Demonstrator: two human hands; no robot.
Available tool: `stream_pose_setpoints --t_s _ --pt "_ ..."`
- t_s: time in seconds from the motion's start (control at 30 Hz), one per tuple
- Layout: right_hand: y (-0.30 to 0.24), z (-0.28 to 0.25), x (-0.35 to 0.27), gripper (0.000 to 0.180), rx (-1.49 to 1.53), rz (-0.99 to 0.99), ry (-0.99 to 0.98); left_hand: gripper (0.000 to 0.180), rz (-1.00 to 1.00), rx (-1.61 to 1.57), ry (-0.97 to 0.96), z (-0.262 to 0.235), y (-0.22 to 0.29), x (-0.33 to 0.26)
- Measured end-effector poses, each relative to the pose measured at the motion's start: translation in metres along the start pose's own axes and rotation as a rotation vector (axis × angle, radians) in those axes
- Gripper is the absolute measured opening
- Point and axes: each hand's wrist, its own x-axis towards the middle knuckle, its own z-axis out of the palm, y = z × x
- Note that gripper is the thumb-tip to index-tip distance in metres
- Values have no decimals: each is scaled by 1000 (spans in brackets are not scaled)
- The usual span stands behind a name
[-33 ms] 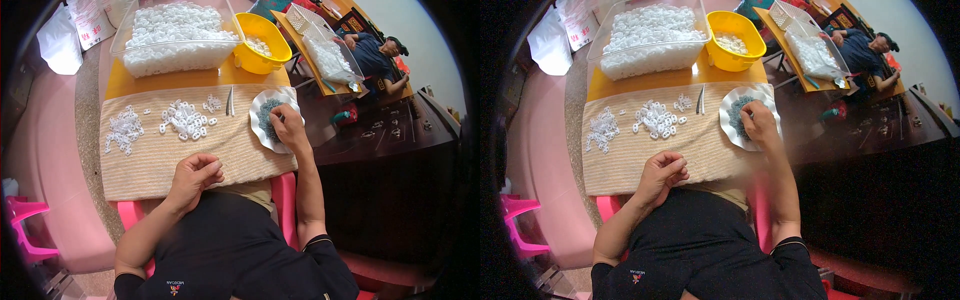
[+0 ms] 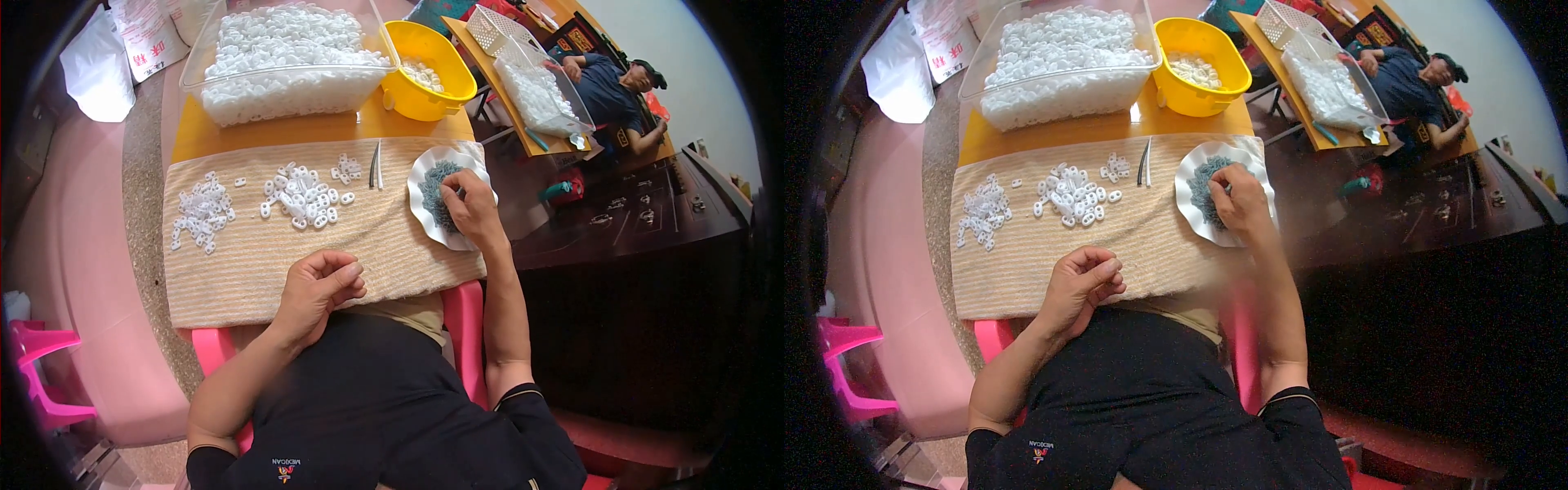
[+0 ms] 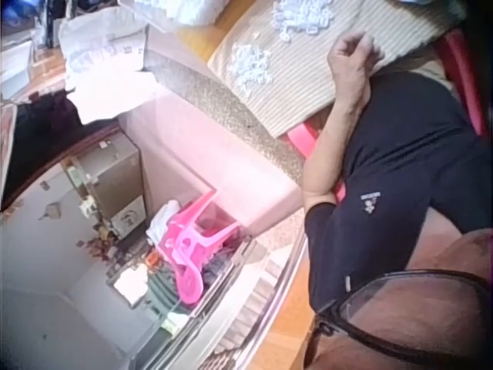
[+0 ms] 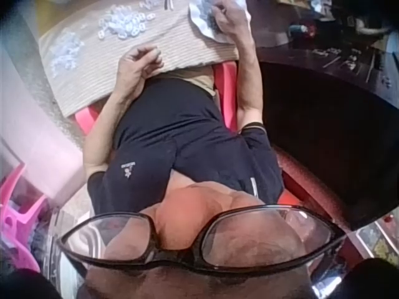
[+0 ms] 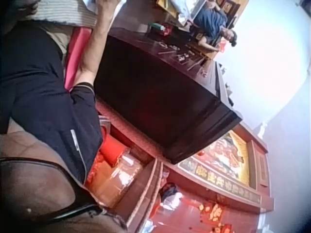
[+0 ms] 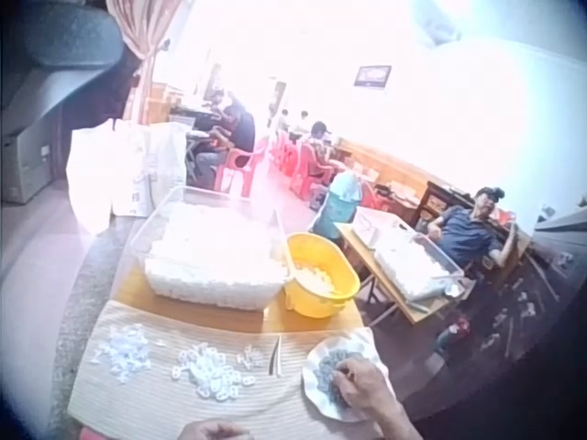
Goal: Assembling small white plastic rings by manually inserting grey connector pins.
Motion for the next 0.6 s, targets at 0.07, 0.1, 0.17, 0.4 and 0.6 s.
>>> stream_pose_setpoints --t_s 0.07,0.1,0.17,0.4,0.6 --pt "2 1 0 12 40 5 1 13 1 7 4 1 1 -1" --pt "1 1 0 12 40 4 1 13 3 13 7 1 1 -1" --pt "-1 0 -1 13 27 64 -16 14 3 5 2 0 -1 0" --pt "-13 -4 -7 16 86 151 -27 13 3 -1 -2 -1 0 0" --pt "-32 5 -20 7 363 141 -18 14 14 -9 4 -2 -1 1"
